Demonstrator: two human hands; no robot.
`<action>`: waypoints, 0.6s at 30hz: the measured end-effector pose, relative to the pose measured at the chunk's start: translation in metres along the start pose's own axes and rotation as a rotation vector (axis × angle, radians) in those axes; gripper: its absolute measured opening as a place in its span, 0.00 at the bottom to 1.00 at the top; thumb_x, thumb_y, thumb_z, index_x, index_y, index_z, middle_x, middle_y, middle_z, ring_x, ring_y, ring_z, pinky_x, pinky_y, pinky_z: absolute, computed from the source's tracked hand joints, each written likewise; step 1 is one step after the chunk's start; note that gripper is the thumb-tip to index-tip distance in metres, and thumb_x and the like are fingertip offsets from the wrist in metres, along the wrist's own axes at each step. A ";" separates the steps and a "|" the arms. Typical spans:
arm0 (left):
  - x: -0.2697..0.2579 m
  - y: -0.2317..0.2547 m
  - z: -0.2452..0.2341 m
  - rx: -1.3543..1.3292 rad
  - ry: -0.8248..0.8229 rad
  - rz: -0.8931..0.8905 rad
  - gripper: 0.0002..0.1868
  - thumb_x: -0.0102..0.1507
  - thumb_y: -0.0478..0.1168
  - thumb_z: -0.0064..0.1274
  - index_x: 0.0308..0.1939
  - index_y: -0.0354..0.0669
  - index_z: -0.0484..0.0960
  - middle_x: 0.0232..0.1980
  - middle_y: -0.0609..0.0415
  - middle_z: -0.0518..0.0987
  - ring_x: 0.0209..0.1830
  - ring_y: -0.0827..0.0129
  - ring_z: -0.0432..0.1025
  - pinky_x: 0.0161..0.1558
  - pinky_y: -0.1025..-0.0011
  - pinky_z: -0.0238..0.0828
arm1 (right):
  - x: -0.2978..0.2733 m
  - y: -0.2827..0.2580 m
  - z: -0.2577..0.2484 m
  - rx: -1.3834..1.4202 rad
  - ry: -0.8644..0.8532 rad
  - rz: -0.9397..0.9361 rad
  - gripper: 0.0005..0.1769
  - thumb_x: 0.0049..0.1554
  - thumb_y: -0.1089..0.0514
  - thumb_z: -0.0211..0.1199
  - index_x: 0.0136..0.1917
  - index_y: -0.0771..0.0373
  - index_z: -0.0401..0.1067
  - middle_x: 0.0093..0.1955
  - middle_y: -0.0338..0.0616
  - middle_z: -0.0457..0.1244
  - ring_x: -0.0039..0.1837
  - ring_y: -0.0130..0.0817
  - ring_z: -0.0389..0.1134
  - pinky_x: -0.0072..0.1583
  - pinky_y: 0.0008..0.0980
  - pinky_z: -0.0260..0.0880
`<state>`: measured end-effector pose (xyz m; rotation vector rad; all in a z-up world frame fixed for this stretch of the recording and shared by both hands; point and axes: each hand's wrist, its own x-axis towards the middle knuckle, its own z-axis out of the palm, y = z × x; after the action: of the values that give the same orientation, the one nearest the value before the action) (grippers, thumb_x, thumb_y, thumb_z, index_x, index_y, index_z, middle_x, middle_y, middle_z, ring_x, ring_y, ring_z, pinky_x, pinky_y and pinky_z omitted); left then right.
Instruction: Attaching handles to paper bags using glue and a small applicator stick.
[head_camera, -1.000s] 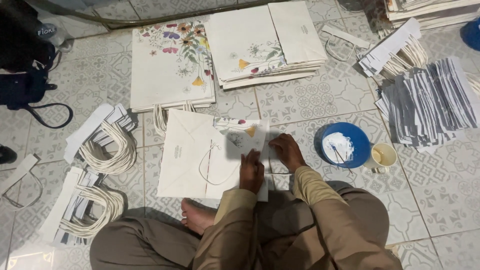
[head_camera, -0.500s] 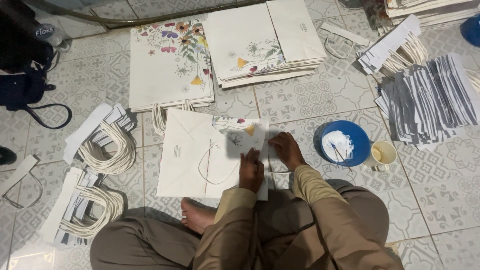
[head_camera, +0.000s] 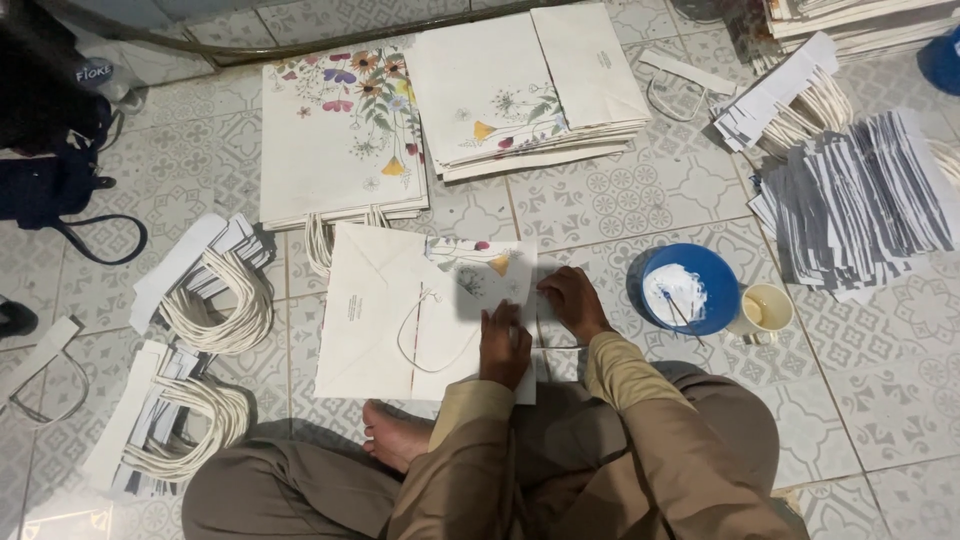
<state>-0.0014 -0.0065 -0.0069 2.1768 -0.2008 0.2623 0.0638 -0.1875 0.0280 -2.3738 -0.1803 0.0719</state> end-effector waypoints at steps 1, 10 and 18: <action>0.002 0.004 -0.001 0.000 0.000 0.001 0.20 0.61 0.35 0.51 0.59 0.43 0.76 0.50 0.46 0.81 0.69 0.44 0.68 0.75 0.40 0.51 | 0.000 0.001 0.000 0.000 0.001 -0.001 0.09 0.63 0.58 0.56 0.51 0.52 0.77 0.48 0.44 0.65 0.59 0.50 0.66 0.60 0.45 0.69; 0.007 0.015 0.012 0.621 0.277 0.460 0.40 0.54 0.40 0.56 0.73 0.49 0.71 0.72 0.48 0.73 0.67 0.49 0.71 0.63 0.38 0.66 | 0.001 0.007 0.002 0.027 0.001 -0.003 0.07 0.62 0.57 0.56 0.50 0.54 0.76 0.47 0.45 0.65 0.59 0.48 0.66 0.62 0.44 0.67; 0.009 0.020 0.020 0.714 0.231 0.432 0.39 0.59 0.44 0.58 0.74 0.47 0.65 0.74 0.44 0.68 0.72 0.46 0.66 0.68 0.34 0.58 | 0.002 -0.004 -0.007 0.010 -0.033 0.043 0.05 0.59 0.58 0.61 0.49 0.52 0.76 0.46 0.44 0.65 0.59 0.49 0.66 0.61 0.46 0.67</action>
<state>0.0043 -0.0342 -0.0004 2.7541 -0.5072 0.9443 0.0662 -0.1886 0.0358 -2.3682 -0.1447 0.1320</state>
